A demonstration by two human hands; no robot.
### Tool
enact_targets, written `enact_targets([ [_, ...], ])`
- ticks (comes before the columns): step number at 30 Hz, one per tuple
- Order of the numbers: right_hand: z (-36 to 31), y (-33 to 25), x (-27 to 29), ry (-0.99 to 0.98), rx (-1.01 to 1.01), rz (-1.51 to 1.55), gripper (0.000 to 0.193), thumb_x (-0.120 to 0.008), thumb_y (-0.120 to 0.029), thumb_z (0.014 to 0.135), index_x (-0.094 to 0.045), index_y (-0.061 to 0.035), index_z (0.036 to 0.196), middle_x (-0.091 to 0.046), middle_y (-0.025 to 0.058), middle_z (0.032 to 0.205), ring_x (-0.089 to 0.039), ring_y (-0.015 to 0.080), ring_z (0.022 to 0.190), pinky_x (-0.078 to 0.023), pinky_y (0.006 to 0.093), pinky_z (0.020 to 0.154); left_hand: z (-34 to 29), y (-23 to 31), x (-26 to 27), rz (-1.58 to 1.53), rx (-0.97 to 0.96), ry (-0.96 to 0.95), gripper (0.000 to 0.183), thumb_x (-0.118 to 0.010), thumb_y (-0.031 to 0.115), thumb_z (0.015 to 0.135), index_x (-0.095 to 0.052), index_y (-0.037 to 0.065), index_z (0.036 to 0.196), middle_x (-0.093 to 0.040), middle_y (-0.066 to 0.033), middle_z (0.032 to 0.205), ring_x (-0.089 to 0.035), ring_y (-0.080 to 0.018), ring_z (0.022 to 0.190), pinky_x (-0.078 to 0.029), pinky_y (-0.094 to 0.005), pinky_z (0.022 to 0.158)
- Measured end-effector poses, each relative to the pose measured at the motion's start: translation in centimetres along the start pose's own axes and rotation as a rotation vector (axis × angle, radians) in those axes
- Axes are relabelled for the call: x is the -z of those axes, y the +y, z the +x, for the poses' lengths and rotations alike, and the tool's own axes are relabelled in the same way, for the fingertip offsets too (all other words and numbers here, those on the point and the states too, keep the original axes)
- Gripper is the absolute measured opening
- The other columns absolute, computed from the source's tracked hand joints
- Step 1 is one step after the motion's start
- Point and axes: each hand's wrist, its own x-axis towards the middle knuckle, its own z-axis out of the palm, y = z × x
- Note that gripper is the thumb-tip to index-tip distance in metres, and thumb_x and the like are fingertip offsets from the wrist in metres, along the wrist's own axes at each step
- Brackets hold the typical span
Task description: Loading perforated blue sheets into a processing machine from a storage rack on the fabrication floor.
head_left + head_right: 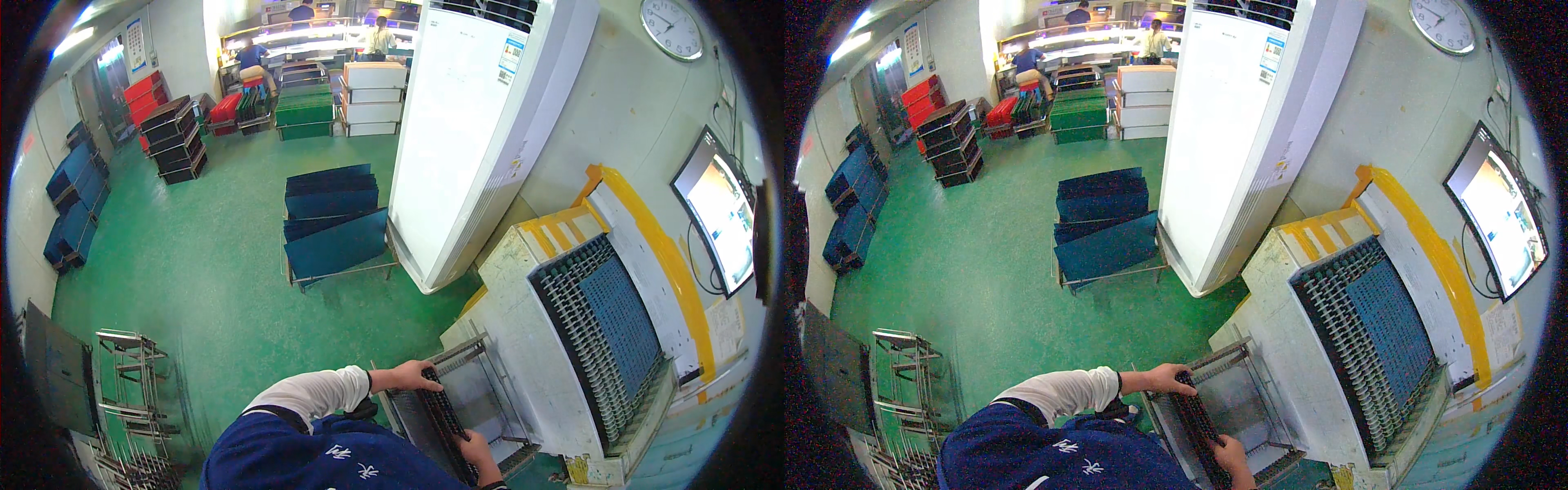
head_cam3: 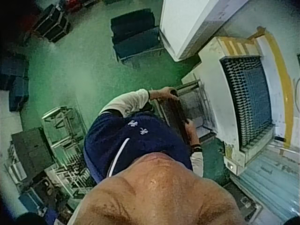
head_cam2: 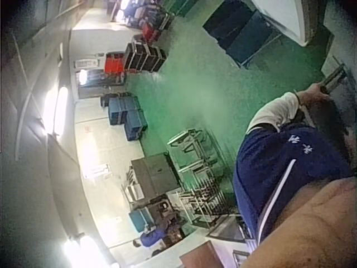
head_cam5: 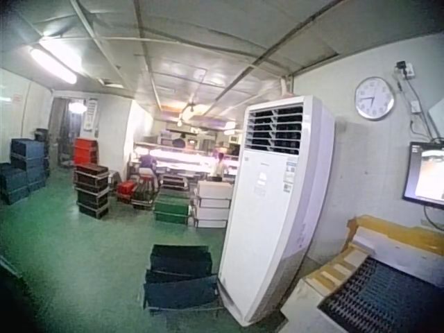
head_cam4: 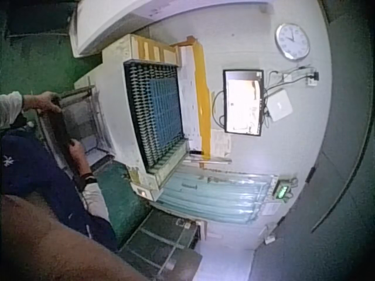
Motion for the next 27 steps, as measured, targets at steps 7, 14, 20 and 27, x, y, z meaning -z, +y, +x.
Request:
enact_targets([
  [7,-0.6,-0.6,0.2,0.06,0.064,-0.008,0.041,-0.064,-0.038,0.086,-0.068,-0.0004,0.104,-0.07,0.0159,0.087,-0.066,0.0252,0.08,-0.048,0.0374,0.076,-0.4,0.6,0.2,-0.028,0.009,0.012,0.077,-0.075,0.061,0.07,-0.061,0.004,0.119,-0.064,-0.0192,0.112,-0.06,-0.033,0.109,-0.046,-0.0391,0.095],
  [14,-0.2,-1.1,0.6,-0.026,-0.011,0.029,0.052,-0.066,-0.043,0.083,-0.065,-0.0015,0.114,-0.068,0.0226,0.105,-0.065,0.0369,0.1,-0.048,0.0415,0.087,-0.6,0.4,0.3,-0.037,0.012,0.028,0.074,-0.075,0.06,0.07,-0.062,0.004,0.116,-0.066,-0.0168,0.109,-0.062,-0.0309,0.105,-0.047,-0.0383,0.092],
  [20,0.9,1.8,-0.5,0.015,0.009,0.035,0.051,-0.066,-0.041,0.083,-0.065,-0.0017,0.115,-0.068,0.0222,0.106,-0.065,0.0369,0.102,-0.048,0.0408,0.089,-0.2,0.5,0.1,-0.03,-0.006,0.008,0.074,-0.075,0.06,0.07,-0.061,0.004,0.116,-0.066,-0.0157,0.109,-0.062,-0.0298,0.105,-0.047,-0.0377,0.092],
  [27,0.4,0.5,0.2,-0.012,-0.003,-0.001,0.052,-0.065,-0.043,0.083,-0.066,-0.0025,0.115,-0.068,0.021,0.106,-0.065,0.0366,0.102,-0.048,0.0406,0.089,-0.2,0.5,0.2,-0.034,0.01,0.005,0.076,-0.075,0.06,0.07,-0.06,0.003,0.118,-0.066,-0.0171,0.111,-0.061,-0.0314,0.107,-0.046,-0.0382,0.093],
])
